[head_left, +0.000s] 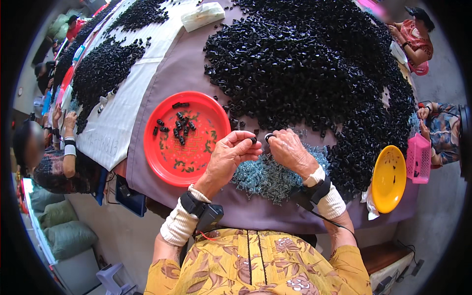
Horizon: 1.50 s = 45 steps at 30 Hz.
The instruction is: Manually attaching small black plastic components together on a production table.
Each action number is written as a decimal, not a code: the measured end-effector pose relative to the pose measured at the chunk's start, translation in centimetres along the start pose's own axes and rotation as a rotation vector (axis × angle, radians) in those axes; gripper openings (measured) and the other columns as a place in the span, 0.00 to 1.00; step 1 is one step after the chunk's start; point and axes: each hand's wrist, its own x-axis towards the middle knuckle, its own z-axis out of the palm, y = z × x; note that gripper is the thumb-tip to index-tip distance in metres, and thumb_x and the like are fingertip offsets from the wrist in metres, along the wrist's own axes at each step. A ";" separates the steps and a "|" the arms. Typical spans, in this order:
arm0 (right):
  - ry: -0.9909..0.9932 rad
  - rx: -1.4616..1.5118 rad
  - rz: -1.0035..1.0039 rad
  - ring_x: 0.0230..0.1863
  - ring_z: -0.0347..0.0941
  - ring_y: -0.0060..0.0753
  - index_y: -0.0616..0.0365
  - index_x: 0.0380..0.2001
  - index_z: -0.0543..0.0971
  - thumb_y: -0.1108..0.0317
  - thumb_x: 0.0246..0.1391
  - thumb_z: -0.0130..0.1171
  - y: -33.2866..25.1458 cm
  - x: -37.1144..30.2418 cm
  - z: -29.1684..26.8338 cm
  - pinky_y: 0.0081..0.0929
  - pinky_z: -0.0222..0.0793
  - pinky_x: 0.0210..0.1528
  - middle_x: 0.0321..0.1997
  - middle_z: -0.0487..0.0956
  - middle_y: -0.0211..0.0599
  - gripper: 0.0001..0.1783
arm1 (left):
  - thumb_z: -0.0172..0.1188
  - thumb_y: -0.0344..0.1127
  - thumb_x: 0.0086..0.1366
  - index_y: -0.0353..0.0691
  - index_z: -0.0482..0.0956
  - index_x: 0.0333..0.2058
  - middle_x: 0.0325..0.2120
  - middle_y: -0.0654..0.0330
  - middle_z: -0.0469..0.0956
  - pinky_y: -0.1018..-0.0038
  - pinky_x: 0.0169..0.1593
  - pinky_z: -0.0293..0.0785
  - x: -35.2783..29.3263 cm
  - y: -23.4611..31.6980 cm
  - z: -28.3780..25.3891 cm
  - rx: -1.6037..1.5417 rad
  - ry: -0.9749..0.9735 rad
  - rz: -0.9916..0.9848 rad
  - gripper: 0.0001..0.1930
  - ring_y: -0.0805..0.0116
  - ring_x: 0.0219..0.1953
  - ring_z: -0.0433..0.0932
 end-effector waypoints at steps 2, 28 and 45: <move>0.069 0.039 -0.054 0.30 0.73 0.44 0.60 0.19 0.73 0.72 0.43 0.52 -0.1 0.2 -0.3 0.39 0.68 0.33 0.24 0.74 0.43 0.04 | 0.52 0.31 0.65 0.32 0.71 0.44 0.34 0.52 0.77 0.71 0.40 0.78 0.2 -0.6 -0.4 -0.009 0.001 0.002 0.11 0.64 0.36 0.79; 0.076 0.002 0.006 0.27 0.76 0.41 0.56 0.23 0.77 0.72 0.43 0.53 0.2 5.2 0.7 0.36 0.71 0.27 0.24 0.75 0.38 0.04 | 0.56 0.29 0.62 0.33 0.73 0.42 0.32 0.56 0.78 0.75 0.36 0.78 -1.3 0.5 -1.4 0.027 0.141 0.060 0.10 0.69 0.32 0.79; 0.104 0.231 0.061 0.27 0.74 0.49 0.63 0.20 0.73 0.73 0.43 0.53 0.8 1.3 -1.2 0.40 0.70 0.29 0.23 0.75 0.44 0.04 | 0.55 0.29 0.63 0.32 0.73 0.41 0.32 0.55 0.78 0.73 0.38 0.77 -0.3 -0.4 -0.5 0.084 0.084 0.027 0.10 0.67 0.33 0.79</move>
